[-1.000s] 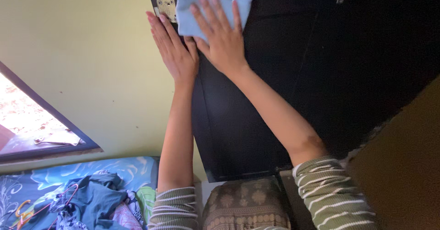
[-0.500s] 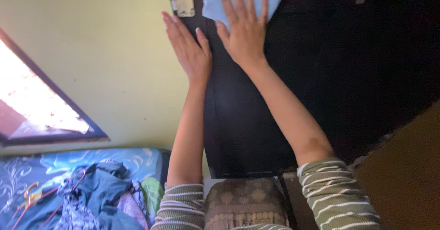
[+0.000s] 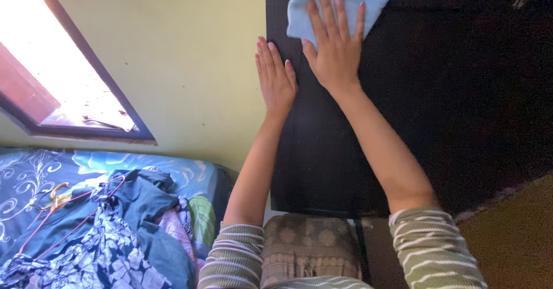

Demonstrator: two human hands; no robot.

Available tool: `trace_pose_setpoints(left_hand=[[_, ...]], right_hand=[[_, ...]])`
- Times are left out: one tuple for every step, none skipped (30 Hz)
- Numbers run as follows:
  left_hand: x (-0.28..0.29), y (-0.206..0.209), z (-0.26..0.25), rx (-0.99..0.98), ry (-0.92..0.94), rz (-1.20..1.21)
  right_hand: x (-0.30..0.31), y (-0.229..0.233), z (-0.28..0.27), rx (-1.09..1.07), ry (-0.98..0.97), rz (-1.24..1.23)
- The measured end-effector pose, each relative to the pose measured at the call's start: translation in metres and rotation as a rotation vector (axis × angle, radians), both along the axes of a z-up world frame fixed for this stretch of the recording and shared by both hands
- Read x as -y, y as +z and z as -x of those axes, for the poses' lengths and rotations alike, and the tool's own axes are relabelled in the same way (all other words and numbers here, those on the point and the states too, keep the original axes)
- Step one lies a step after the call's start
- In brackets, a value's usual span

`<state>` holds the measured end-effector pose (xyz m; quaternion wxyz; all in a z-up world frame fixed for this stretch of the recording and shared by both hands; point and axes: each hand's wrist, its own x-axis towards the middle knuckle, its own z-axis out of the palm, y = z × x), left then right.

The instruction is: The person wipes the exterior of a dark-colored wardrobe or cabinet using a light blue cloth. They systematically clean the upper and lower sections of the cabinet doors, moving from one side to the other.

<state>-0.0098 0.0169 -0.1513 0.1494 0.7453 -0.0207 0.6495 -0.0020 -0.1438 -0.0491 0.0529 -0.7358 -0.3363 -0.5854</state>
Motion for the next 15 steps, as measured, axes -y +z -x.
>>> trace_pose_setpoints(left_hand=[[0.0,-0.003,0.002,-0.003,-0.003,0.004],[0.0,-0.002,0.001,0.002,-0.004,0.01],[0.001,-0.001,0.0,0.007,-0.005,0.015],[-0.001,0.0,0.001,0.016,-0.006,0.007],[-0.002,0.0,0.0,0.024,-0.006,-0.002],[-0.002,-0.002,0.0,0.027,-0.009,-0.01],[-0.003,-0.003,0.0,0.023,-0.005,-0.01],[-0.003,-0.004,-0.003,0.021,-0.002,-0.009],[-0.004,-0.004,-0.004,0.019,0.0,-0.009],[-0.004,-0.004,-0.006,0.019,0.012,-0.015],[-0.004,-0.004,-0.006,0.018,0.025,-0.021],[-0.004,-0.005,-0.006,0.016,0.036,-0.027],[-0.002,-0.005,-0.006,0.017,0.016,-0.017],[-0.002,-0.004,-0.005,0.023,0.001,-0.008],[-0.002,-0.003,-0.004,0.029,-0.015,0.001]], right_hand=[[-0.006,-0.001,0.003,-0.033,0.015,-0.03],[-0.017,0.001,0.004,-0.058,0.031,-0.059],[-0.027,0.004,0.005,-0.082,0.048,-0.088],[-0.036,0.005,0.007,-0.05,0.049,-0.093],[-0.044,0.005,0.009,-0.019,0.051,-0.099],[-0.048,0.003,0.011,0.008,0.049,-0.106],[-0.049,0.0,0.011,-0.033,0.059,-0.093],[-0.047,-0.003,0.01,-0.073,0.067,-0.079],[-0.046,-0.007,0.009,-0.113,0.075,-0.066],[-0.043,-0.011,0.009,-0.092,0.085,-0.023],[-0.042,-0.018,0.009,-0.072,0.096,0.019],[-0.04,-0.025,0.009,-0.054,0.105,0.062],[-0.035,-0.033,0.009,-0.052,0.101,0.084],[-0.028,-0.039,0.007,-0.045,0.1,0.107],[-0.02,-0.043,0.004,-0.038,0.099,0.129]])
